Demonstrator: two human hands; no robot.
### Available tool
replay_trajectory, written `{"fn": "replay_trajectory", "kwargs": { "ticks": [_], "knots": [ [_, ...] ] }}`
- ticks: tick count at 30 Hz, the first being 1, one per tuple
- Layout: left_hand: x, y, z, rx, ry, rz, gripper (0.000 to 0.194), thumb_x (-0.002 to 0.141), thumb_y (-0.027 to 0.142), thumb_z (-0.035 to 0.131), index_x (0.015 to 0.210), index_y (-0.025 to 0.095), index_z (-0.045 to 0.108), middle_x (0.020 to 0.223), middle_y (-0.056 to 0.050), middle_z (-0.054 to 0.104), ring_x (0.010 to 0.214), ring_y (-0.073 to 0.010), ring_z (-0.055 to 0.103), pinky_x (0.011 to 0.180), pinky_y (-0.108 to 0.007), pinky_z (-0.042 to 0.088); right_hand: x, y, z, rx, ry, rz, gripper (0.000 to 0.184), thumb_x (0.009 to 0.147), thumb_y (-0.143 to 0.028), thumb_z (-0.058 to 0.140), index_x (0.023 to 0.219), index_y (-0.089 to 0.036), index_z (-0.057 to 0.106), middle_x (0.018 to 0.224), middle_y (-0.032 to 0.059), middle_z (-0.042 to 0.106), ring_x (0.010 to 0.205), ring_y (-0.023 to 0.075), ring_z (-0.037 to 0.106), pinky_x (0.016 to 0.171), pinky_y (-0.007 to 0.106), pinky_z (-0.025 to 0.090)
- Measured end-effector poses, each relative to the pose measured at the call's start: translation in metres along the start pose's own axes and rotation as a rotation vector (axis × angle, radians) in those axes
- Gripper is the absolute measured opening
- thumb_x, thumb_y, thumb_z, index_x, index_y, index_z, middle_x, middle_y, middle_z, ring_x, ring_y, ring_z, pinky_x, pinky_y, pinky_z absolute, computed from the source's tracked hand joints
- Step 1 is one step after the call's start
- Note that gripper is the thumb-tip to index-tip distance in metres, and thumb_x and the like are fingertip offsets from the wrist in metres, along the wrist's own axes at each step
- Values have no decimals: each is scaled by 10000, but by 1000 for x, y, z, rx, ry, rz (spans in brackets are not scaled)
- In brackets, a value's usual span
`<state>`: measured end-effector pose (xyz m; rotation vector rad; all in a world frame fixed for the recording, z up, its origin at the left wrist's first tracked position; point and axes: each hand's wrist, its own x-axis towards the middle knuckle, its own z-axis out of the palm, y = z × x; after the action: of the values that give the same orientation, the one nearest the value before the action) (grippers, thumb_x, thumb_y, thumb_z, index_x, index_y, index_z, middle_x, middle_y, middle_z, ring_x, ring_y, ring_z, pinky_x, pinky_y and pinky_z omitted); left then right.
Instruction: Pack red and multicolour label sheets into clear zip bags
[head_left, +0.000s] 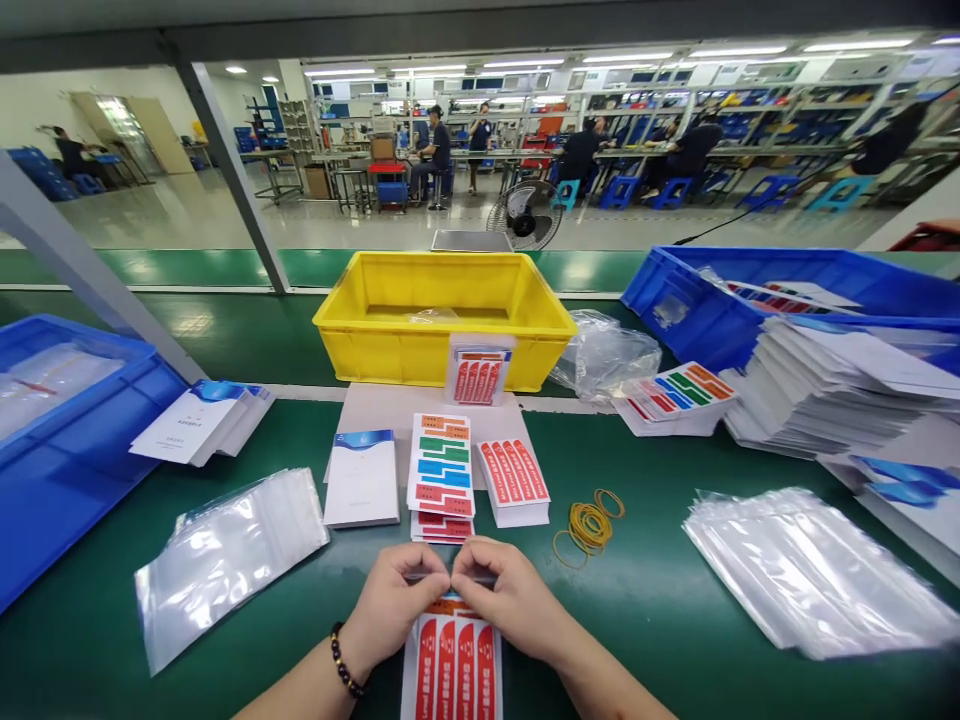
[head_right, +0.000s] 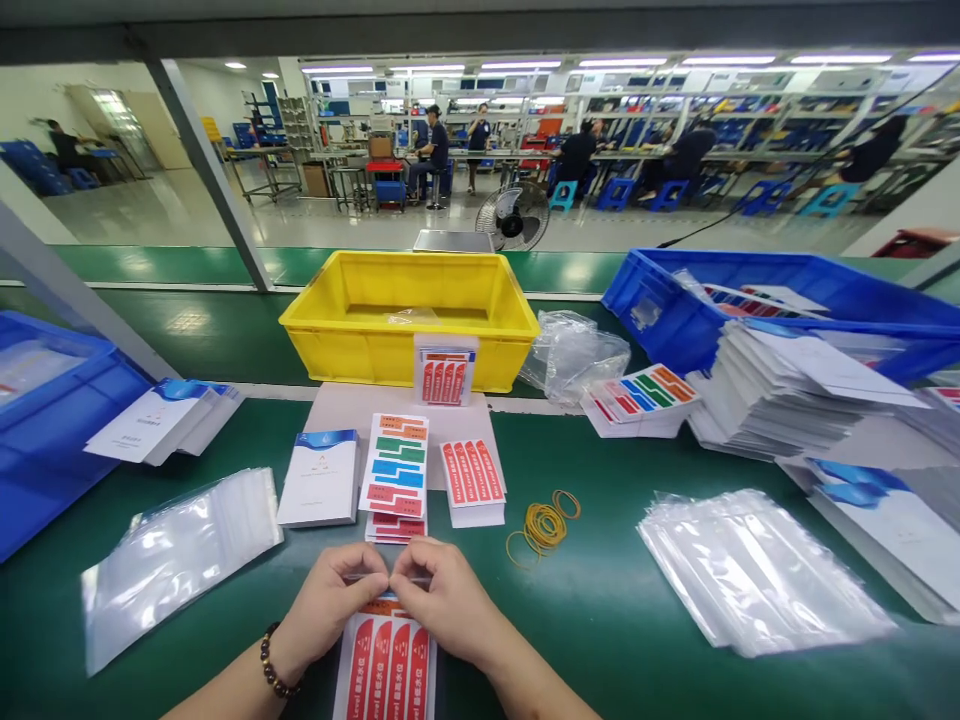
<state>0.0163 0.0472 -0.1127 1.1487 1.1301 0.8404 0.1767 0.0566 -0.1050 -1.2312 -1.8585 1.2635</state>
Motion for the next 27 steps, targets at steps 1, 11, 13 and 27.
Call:
{"fn": "replay_trajectory", "kwargs": {
  "ticks": [1, 11, 13, 27],
  "knots": [
    [0, 0, 0, 18, 6, 15, 209, 663, 313, 635, 561, 145, 565, 565, 7, 560, 550, -116, 485, 571, -235, 395, 0, 0, 1, -21, -3, -14, 141, 741, -148, 512, 603, -173, 530, 643, -1, 561, 612, 127, 515, 561, 220, 392],
    [-30, 23, -17, 693, 147, 479, 318, 763, 210, 558, 1079, 177, 579, 1088, -119, 621, 1028, -246, 525, 910, -377, 399, -1, 20, -8, -283, 259, -438, 74, 805, -250, 552, 859, -204, 572, 794, 56, 605, 736, 197, 582, 641, 291, 472],
    [-41, 28, -32, 790, 200, 439, 221, 835, 212, 441, 993, 182, 592, 972, -110, 643, 921, -220, 561, 824, -338, 430, 0, 22, -11, -304, 370, -472, 57, 813, -238, 547, 858, -212, 570, 777, 56, 608, 715, 197, 587, 622, 289, 472],
    [-71, 16, -168, 1137, 474, -388, 185, 730, 204, 467, 547, 200, 448, 564, -1, 550, 569, -172, 506, 509, -237, 254, 1, 20, -5, -235, 346, -445, 108, 847, -266, 501, 774, -217, 563, 717, 59, 608, 651, 189, 585, 570, 270, 477]
  ]
}}
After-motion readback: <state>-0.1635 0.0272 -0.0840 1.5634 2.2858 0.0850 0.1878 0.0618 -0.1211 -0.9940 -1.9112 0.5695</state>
